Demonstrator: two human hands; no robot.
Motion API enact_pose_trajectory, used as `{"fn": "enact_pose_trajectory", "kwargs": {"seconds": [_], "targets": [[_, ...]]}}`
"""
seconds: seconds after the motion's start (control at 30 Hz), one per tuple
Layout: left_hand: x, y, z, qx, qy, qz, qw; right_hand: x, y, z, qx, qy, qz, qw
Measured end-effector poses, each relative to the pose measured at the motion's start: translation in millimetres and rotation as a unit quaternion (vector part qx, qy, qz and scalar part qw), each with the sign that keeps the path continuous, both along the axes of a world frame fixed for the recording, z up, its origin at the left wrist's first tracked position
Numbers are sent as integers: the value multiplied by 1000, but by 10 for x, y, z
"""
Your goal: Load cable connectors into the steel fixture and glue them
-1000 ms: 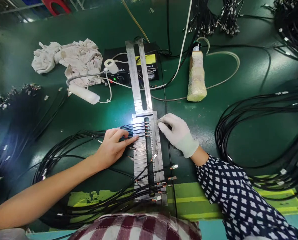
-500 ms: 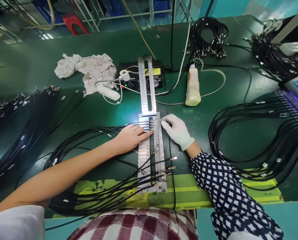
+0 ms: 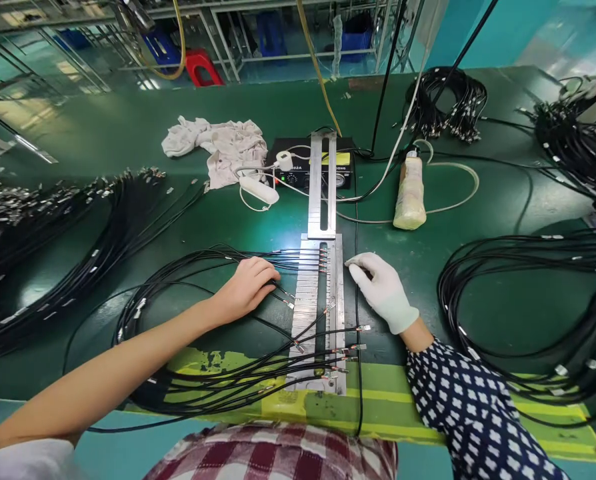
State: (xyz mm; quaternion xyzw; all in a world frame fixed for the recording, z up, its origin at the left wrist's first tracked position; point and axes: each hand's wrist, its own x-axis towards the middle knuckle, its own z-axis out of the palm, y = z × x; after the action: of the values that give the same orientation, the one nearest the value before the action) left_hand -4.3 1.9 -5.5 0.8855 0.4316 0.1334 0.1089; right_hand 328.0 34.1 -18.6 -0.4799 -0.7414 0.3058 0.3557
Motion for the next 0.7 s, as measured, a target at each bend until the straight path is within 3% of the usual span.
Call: {"fn": "enact_pose_trajectory", "kwargs": {"seconds": [0.13,0.33,0.5,0.7], "targets": [[24,2,18,-2,-1,-3,1000,-7,10,-2,-2,5,-2,1000],[194,32,-25,75,-77,-51,993,-30,14,31,2,-4,-2,1000],[425,218,-88,98,-44,-95,990,-43,12,46,2,-10,3,1000],[450,335,-70,103,-23,-111,988,-63,11,67,-12,-11,10,1000]]}}
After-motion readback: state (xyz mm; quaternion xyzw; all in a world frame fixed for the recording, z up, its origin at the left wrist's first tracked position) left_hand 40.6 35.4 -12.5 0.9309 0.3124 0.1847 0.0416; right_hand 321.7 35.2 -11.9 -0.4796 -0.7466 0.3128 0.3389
